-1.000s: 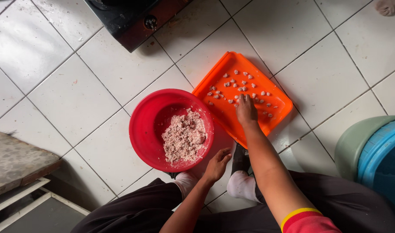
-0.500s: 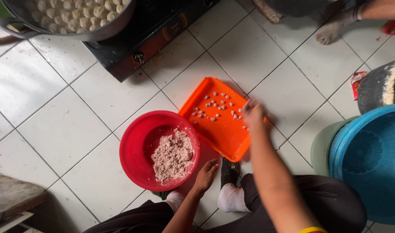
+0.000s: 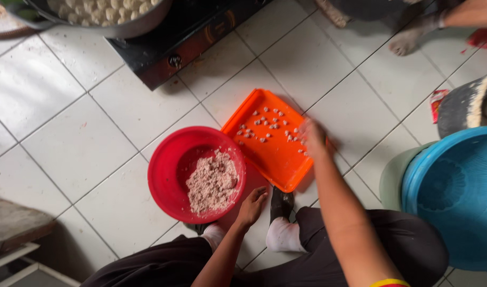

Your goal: The person sits on the floor and pinches portions of minced meat mixture from a red bowl, rolls them into balls by hand, and places the balls on an orange tray. Near the end, the person uses a wooden stick and a mesh strainer to handle meatballs boiling in a pot on a portable stove.

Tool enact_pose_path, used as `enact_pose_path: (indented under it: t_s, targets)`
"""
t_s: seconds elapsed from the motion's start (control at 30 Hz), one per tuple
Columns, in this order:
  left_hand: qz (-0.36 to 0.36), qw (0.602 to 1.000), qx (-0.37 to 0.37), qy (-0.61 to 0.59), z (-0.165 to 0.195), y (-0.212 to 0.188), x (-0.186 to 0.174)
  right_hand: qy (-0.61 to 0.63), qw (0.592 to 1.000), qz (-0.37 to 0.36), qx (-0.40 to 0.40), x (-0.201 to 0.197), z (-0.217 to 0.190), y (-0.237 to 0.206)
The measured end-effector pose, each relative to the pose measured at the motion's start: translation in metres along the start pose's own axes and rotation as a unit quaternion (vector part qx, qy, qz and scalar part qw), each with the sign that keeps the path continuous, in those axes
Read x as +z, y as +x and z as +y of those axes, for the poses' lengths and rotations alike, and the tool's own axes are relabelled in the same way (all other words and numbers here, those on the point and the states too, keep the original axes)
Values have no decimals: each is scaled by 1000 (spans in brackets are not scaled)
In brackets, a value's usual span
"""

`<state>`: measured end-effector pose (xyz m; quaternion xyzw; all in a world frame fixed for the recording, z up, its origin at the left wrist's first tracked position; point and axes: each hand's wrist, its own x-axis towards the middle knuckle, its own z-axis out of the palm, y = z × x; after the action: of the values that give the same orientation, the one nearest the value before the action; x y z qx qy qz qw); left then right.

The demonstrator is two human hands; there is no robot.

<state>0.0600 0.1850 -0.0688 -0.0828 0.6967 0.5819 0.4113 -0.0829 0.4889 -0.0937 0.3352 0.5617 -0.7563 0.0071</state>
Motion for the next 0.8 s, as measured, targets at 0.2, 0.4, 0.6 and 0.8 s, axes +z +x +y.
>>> enact_pose_path:
  t_s: [0.2, 0.4, 0.6, 0.8]
  targets:
    - [6, 999, -1, 35, -19, 5, -4, -654, 749, -35, -100, 22, 151, -54]
    - [5, 1000, -19, 16, -17, 19, -13, -641, 756, -58, -115, 63, 137, -35]
    - [1, 1000, -20, -11, -23, 28, -19, -665, 705, -52, -238, 85, 130, -9]
    - [4, 999, -39, 13, -17, 28, -19, -440, 886, 57, -136, 72, 156, -15]
